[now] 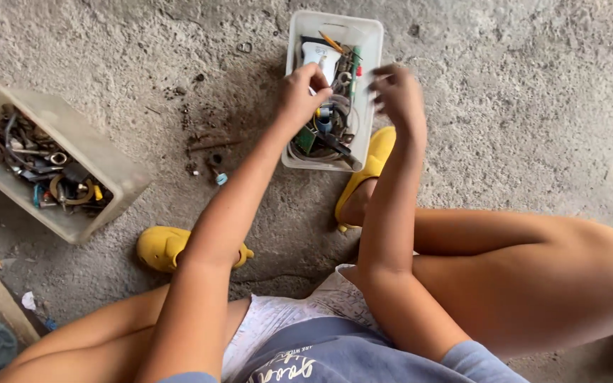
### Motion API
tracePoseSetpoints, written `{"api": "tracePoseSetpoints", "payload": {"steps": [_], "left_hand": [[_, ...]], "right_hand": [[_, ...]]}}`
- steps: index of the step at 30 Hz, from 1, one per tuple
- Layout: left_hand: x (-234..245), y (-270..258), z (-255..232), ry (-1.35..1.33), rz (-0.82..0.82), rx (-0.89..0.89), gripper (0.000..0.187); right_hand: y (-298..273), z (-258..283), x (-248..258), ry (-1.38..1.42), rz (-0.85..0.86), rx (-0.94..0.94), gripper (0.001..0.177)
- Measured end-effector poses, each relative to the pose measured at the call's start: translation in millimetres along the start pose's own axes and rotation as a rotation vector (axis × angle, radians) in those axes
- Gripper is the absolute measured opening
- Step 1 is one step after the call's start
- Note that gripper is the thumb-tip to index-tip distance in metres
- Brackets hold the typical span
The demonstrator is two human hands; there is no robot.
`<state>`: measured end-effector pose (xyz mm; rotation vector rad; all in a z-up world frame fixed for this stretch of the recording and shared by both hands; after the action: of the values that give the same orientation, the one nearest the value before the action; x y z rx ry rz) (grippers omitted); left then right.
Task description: Sorting and organizing various hardware, electronic components, and small items into plastic containers while sitting on the floor.
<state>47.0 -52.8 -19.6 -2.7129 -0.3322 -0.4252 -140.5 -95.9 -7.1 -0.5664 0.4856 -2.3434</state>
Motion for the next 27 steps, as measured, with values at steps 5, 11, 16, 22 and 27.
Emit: {"api": "tracePoseSetpoints", "payload": {"steps": [5, 11, 16, 22, 27], "left_hand": [[-50.6, 12.8, 0.7, 0.020, -0.125, 0.121, 0.019], [-95.0, 48.1, 48.7, 0.044, -0.216, 0.146, 0.019], [-68.6, 29.3, 28.6, -0.162, -0.026, 0.170, 0.013], [76.1, -32.5, 52.6, -0.201, -0.182, 0.193, 0.023], [183.5, -94.9, 102.9, 0.253, -0.386, -0.025, 0.012]], "right_hand": [[-18.5, -47.5, 79.7, 0.071, -0.661, 0.071, 0.033], [0.7, -72.4, 35.8, 0.126, -0.480, 0.015, 0.031], [-0.7, -56.4, 47.3, 0.163, -0.490, 0.075, 0.029], [8.6, 11.3, -3.3, 0.337, -0.287, 0.188, 0.025], [18.7, 73.5, -150.2, 0.468, 0.171, 0.222, 0.020]]}}
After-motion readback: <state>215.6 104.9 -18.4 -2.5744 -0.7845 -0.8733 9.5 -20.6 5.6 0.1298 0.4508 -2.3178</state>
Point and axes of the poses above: each hand's wrist, its own y-axis towards the middle knuckle, its own x-axis out of the back of the hand, z = x × y, the point moved 10 cm from there along y, towards the middle knuckle, and after that the axes turned 15 degrees about x, right-handed, at the moved point
